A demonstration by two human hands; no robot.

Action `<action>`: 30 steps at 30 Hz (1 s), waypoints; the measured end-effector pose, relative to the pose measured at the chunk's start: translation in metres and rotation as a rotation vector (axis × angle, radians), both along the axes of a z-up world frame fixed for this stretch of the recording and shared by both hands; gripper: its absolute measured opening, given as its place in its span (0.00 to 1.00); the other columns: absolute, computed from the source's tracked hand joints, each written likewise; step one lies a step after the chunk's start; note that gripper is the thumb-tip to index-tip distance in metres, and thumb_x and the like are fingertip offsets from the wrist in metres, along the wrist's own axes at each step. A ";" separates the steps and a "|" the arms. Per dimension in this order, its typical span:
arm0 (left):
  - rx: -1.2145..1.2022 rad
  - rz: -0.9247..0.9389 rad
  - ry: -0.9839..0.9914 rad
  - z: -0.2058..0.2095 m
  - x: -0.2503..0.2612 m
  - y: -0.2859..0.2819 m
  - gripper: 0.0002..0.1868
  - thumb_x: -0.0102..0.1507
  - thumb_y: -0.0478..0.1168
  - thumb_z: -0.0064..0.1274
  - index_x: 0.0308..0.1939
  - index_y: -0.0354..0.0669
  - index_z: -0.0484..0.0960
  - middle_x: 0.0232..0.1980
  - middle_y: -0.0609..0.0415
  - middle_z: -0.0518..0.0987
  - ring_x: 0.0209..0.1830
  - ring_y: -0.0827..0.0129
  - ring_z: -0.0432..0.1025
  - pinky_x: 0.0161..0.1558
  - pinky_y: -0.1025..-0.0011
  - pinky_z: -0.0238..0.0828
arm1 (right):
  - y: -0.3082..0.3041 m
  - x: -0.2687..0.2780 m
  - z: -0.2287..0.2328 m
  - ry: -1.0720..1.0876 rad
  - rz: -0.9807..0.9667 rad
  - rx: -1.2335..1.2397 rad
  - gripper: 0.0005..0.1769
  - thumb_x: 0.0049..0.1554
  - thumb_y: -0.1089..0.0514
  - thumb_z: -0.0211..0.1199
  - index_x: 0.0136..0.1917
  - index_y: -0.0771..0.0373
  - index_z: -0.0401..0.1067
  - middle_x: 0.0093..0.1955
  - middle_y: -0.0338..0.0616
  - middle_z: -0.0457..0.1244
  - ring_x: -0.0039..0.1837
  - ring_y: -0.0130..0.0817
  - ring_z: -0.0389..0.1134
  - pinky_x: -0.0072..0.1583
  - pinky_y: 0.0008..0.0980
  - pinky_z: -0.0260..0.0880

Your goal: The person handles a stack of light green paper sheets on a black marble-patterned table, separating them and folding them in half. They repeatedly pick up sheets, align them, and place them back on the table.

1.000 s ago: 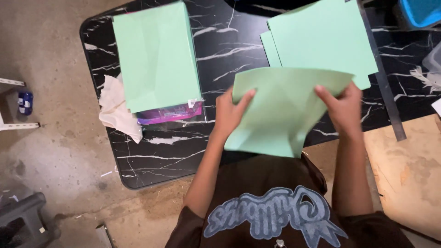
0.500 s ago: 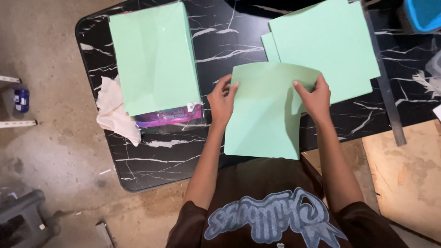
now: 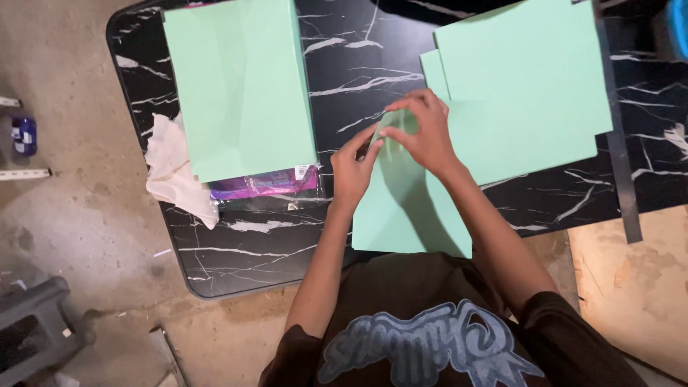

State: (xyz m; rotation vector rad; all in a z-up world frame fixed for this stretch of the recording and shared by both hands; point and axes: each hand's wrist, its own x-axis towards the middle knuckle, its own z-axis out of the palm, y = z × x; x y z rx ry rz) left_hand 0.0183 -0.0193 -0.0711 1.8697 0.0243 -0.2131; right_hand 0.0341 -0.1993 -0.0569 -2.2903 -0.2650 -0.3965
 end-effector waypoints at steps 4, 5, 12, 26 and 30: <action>-0.027 0.017 0.080 0.010 0.001 0.000 0.25 0.67 0.39 0.59 0.68 0.48 0.76 0.47 0.46 0.87 0.41 0.76 0.77 0.47 0.72 0.76 | -0.010 0.010 -0.031 0.215 -0.019 0.144 0.19 0.49 0.51 0.81 0.49 0.56 0.76 0.50 0.42 0.68 0.58 0.42 0.67 0.62 0.39 0.63; -0.072 0.023 0.065 0.008 0.000 0.001 0.24 0.68 0.39 0.56 0.69 0.48 0.74 0.49 0.46 0.86 0.45 0.76 0.78 0.49 0.73 0.76 | -0.010 0.009 -0.033 0.174 -0.021 0.146 0.15 0.50 0.54 0.80 0.49 0.53 0.79 0.49 0.41 0.69 0.57 0.40 0.69 0.62 0.38 0.64; -0.056 0.021 -0.169 -0.028 -0.004 0.009 0.14 0.77 0.36 0.41 0.64 0.45 0.78 0.53 0.45 0.86 0.54 0.73 0.79 0.52 0.74 0.74 | -0.006 -0.002 -0.013 0.085 -0.065 0.189 0.19 0.55 0.67 0.72 0.60 0.53 0.81 0.60 0.45 0.71 0.60 0.38 0.71 0.75 0.53 0.55; 0.099 0.151 0.016 -0.026 0.017 -0.001 0.15 0.62 0.38 0.64 0.50 0.36 0.86 0.41 0.47 0.89 0.39 0.76 0.83 0.40 0.78 0.79 | -0.029 -0.041 -0.003 0.241 -0.019 0.282 0.16 0.52 0.73 0.65 0.48 0.55 0.80 0.51 0.38 0.73 0.64 0.36 0.73 0.79 0.55 0.54; 0.053 0.089 -0.010 -0.011 0.009 0.002 0.17 0.67 0.36 0.58 0.60 0.39 0.82 0.43 0.44 0.88 0.43 0.71 0.83 0.42 0.75 0.79 | -0.023 -0.029 -0.003 0.199 -0.016 0.270 0.14 0.54 0.70 0.69 0.51 0.56 0.80 0.53 0.40 0.73 0.64 0.37 0.73 0.78 0.51 0.58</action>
